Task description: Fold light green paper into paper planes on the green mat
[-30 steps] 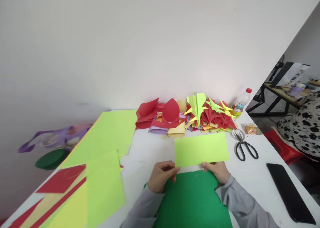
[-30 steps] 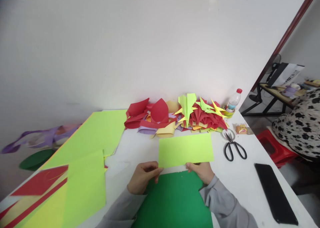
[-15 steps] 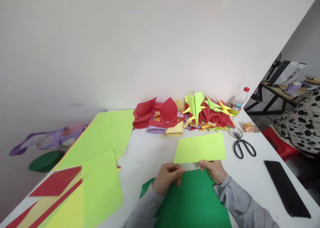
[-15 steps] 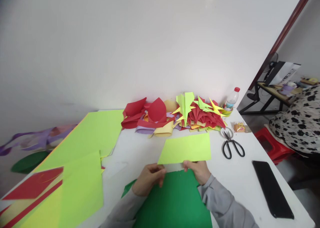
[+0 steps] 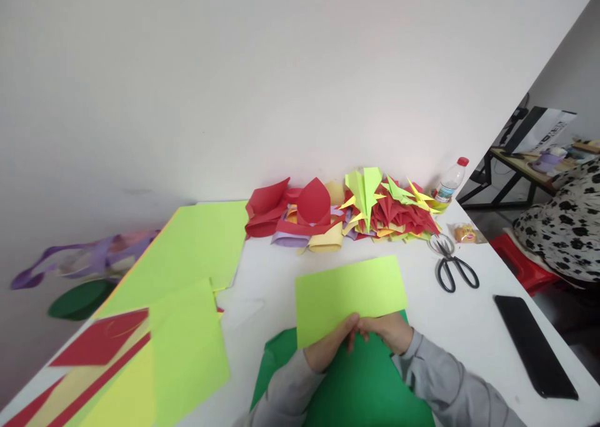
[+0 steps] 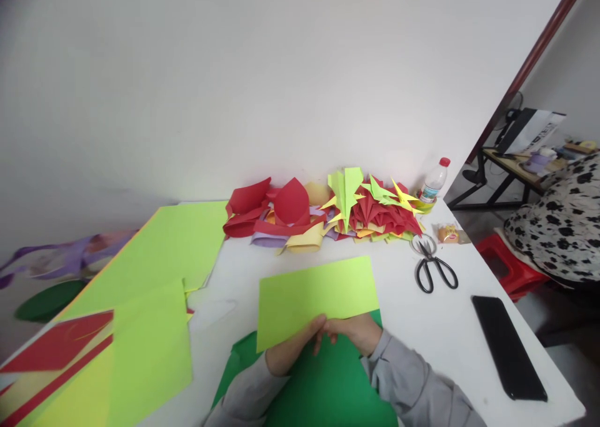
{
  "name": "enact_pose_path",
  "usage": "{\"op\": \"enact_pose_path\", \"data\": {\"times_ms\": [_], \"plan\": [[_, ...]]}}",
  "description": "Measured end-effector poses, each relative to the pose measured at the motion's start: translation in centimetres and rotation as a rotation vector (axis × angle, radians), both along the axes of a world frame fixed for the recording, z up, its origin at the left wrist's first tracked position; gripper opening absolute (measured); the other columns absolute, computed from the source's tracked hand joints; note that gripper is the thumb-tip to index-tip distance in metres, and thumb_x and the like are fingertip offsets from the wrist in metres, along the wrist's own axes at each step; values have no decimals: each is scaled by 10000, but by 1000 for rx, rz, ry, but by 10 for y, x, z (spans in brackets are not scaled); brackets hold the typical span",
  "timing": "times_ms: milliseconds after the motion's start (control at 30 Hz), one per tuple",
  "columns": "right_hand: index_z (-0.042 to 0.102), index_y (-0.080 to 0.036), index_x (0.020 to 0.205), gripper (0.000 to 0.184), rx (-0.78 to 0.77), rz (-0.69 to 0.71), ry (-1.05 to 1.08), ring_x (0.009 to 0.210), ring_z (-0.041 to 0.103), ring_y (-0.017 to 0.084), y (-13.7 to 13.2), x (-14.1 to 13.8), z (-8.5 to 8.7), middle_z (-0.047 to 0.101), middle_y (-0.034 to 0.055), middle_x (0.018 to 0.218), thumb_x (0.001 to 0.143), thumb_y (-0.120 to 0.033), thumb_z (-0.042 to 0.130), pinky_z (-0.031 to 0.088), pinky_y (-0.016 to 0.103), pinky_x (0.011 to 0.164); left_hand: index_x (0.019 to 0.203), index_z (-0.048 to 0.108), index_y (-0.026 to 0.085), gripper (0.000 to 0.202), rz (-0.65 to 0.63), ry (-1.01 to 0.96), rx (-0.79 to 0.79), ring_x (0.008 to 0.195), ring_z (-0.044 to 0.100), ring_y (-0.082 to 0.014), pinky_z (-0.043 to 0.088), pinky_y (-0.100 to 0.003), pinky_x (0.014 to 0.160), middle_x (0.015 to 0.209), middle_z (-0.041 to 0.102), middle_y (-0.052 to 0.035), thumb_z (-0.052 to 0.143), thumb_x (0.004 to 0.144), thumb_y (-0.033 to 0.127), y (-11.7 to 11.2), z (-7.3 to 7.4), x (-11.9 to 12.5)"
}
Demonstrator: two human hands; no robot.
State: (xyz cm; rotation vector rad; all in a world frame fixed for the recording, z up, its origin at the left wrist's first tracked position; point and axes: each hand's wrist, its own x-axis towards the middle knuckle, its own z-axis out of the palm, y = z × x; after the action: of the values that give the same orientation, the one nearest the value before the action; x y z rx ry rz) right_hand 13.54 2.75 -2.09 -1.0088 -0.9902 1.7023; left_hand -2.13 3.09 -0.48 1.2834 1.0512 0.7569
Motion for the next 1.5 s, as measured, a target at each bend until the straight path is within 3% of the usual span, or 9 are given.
{"op": "enact_pose_path", "data": {"times_ms": [67, 267, 433, 600, 867, 1033, 1167, 1500], "plan": [[645, -152, 585, 275, -26, -31, 30, 427, 484, 97, 3, 4, 0, 591, -20, 498, 560, -352, 833, 358, 227, 407, 414, 579, 229, 559, 67, 36, 12, 509, 555, -170, 472, -319, 713, 419, 565, -21, 551, 769, 659, 2, -1, -4], [589, -159, 560, 299, -37, -134, 92, 394, 431, 62, 16, 22, 6, 538, -45, 449, 608, -371, 794, 339, 205, 415, 473, 556, 227, 530, 235, 68, 35, 434, 500, -141, 454, -292, 596, 421, 537, 11, 514, 793, 648, 12, -5, -20], [678, -146, 677, 305, -36, -29, 41, 466, 527, 97, 8, 9, 3, 637, -13, 559, 532, -347, 855, 421, 231, 469, 405, 550, 233, 540, 178, 96, 64, 455, 515, -154, 457, -307, 652, 393, 532, 0, 550, 778, 623, 5, -5, -9], [660, -153, 621, 272, -16, -20, 1, 496, 543, 111, -1, 0, -7, 623, -15, 552, 593, -365, 827, 426, 243, 483, 352, 524, 241, 556, 133, 123, 88, 506, 527, -172, 447, -320, 676, 438, 554, -17, 565, 783, 590, -4, -3, -2], [656, -156, 704, 277, -29, -115, 15, 436, 474, 92, 5, 12, 5, 603, -29, 545, 561, -316, 831, 365, 227, 411, 349, 509, 247, 544, 215, 151, 93, 513, 515, -186, 443, -328, 659, 434, 535, -22, 583, 782, 568, 0, -2, -15], [622, -133, 590, 288, -44, -106, 29, 382, 429, 73, 12, 22, 12, 557, -28, 454, 538, -315, 839, 330, 214, 385, 343, 514, 248, 528, 230, 171, 125, 500, 521, -174, 449, -317, 679, 417, 535, -13, 608, 767, 546, 5, 3, -23], [586, -145, 519, 308, -33, -126, 39, 366, 425, 62, 18, 33, 13, 548, -34, 417, 540, -317, 840, 322, 198, 388, 350, 505, 249, 537, 263, 197, 141, 492, 524, -164, 449, -307, 704, 410, 532, -3, 579, 783, 559, 7, 5, -30], [601, -151, 545, 283, -16, -172, 80, 346, 437, 64, 23, 44, 11, 560, -33, 396, 557, -294, 844, 317, 190, 378, 336, 489, 255, 541, 267, 191, 151, 472, 523, -166, 449, -322, 709, 390, 512, 1, 575, 773, 563, 10, 6, -32]]}}
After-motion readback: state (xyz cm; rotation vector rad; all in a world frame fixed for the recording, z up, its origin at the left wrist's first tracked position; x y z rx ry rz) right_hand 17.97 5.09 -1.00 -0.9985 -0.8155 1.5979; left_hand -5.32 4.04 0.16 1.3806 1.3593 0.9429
